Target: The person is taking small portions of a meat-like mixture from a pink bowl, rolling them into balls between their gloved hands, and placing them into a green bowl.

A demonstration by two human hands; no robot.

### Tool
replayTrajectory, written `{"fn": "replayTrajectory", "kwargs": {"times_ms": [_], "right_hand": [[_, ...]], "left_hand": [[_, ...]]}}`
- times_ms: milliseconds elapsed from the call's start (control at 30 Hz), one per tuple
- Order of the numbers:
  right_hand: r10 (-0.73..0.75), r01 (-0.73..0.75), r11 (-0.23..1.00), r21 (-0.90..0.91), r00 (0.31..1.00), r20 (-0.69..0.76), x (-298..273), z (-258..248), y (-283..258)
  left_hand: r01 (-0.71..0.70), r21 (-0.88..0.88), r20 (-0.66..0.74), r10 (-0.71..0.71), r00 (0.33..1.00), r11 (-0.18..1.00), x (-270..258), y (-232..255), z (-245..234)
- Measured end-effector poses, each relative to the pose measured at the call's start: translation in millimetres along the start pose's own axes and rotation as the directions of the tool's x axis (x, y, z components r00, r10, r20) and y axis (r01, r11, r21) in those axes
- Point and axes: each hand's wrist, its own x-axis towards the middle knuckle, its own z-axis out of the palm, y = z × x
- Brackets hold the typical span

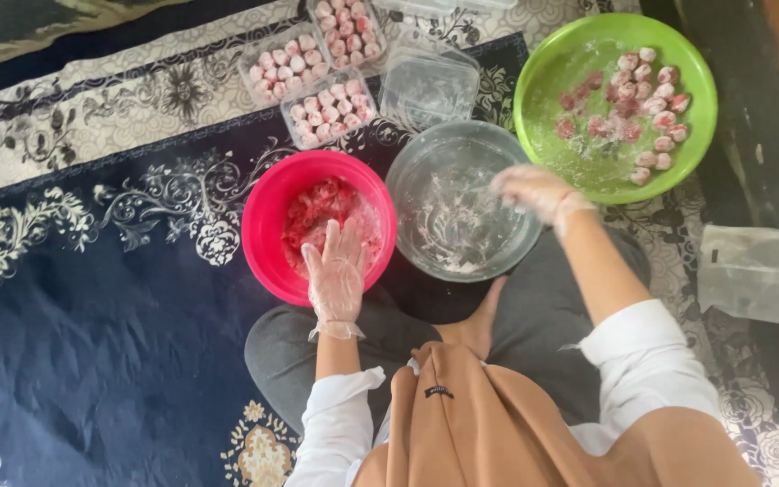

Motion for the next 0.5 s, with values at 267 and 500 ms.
{"fn": "replayTrajectory", "kwargs": {"times_ms": [267, 500], "right_hand": [[-0.382, -0.222, 0.706, -0.673, 0.681, -0.625, 101.4, -197.0, 109.0], [-0.809, -0.057, 0.258, -0.964, 0.533, -0.248, 245.2, -363.3, 260.7]], "left_hand": [[0.064, -0.086, 0.038, -0.061, 0.997, 0.994, 23.2, -1.4, -14.5], [0.094, -0.114, 0.037, -0.09, 0.995, 0.989, 28.6, -4.4, 0.1]]}}
